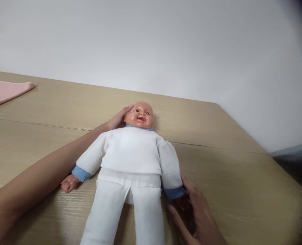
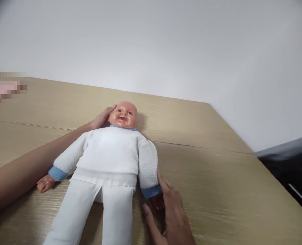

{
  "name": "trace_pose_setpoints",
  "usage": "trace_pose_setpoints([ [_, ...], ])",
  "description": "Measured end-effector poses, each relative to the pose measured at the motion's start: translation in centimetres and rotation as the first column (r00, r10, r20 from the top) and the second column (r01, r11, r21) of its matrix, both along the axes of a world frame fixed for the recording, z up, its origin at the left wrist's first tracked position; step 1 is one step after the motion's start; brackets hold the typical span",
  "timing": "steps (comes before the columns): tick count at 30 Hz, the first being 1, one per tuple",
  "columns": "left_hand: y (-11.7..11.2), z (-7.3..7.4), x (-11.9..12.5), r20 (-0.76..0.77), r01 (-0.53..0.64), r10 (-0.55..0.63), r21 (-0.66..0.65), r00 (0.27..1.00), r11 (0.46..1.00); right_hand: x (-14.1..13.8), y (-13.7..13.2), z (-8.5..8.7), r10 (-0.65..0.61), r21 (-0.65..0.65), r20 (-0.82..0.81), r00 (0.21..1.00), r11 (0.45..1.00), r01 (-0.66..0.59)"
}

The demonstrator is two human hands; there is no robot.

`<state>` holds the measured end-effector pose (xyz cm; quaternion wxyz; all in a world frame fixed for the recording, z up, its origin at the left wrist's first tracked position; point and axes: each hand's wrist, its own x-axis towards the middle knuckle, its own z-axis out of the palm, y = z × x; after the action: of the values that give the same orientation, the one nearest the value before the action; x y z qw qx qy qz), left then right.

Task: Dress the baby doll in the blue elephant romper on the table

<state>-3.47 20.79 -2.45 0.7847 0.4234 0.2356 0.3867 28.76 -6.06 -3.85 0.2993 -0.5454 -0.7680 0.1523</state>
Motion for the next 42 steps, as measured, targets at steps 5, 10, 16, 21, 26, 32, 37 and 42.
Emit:
trace_pose_setpoints([
  [5,0.0,0.0,0.1,-0.007,-0.029,0.029,0.011,1.0,1.0,-0.1,0.3,0.1,0.003,0.033,-0.011,1.0,0.999,-0.002],
  [10,-0.2,0.2,0.1,0.003,-0.007,0.007,0.01,1.0,1.0,0.1,0.2,-0.3,0.008,0.063,-0.003,1.0,0.998,-0.008],
  [16,-0.2,0.4,0.2,-0.025,-0.045,0.045,0.017,0.999,0.999,-0.1,0.2,-0.4,0.006,0.082,0.035,0.999,0.997,-0.009],
  [21,-0.3,0.4,0.2,-0.027,-0.043,0.044,0.014,0.999,0.999,0.0,0.1,0.0,0.015,0.077,0.05,0.999,0.997,-0.019],
  [26,-0.4,0.5,0.2,-0.025,-0.036,0.037,0.028,0.999,0.999,0.1,0.1,0.1,0.014,0.086,0.103,0.995,0.996,-0.022],
  [32,-0.3,0.4,0.3,-0.034,-0.048,0.049,0.041,0.998,0.998,0.1,0.2,-0.1,0.011,0.091,0.1,0.995,0.996,-0.02],
  [37,-0.4,0.5,0.4,-0.055,-0.075,0.078,0.048,0.995,0.996,0.1,0.1,0.1,0.008,0.096,0.094,0.996,0.995,-0.017],
  [42,-0.5,0.5,0.4,-0.046,-0.062,0.063,0.025,0.997,0.998,-0.1,0.3,0.6,0.002,0.072,0.102,0.995,0.997,-0.009],
])
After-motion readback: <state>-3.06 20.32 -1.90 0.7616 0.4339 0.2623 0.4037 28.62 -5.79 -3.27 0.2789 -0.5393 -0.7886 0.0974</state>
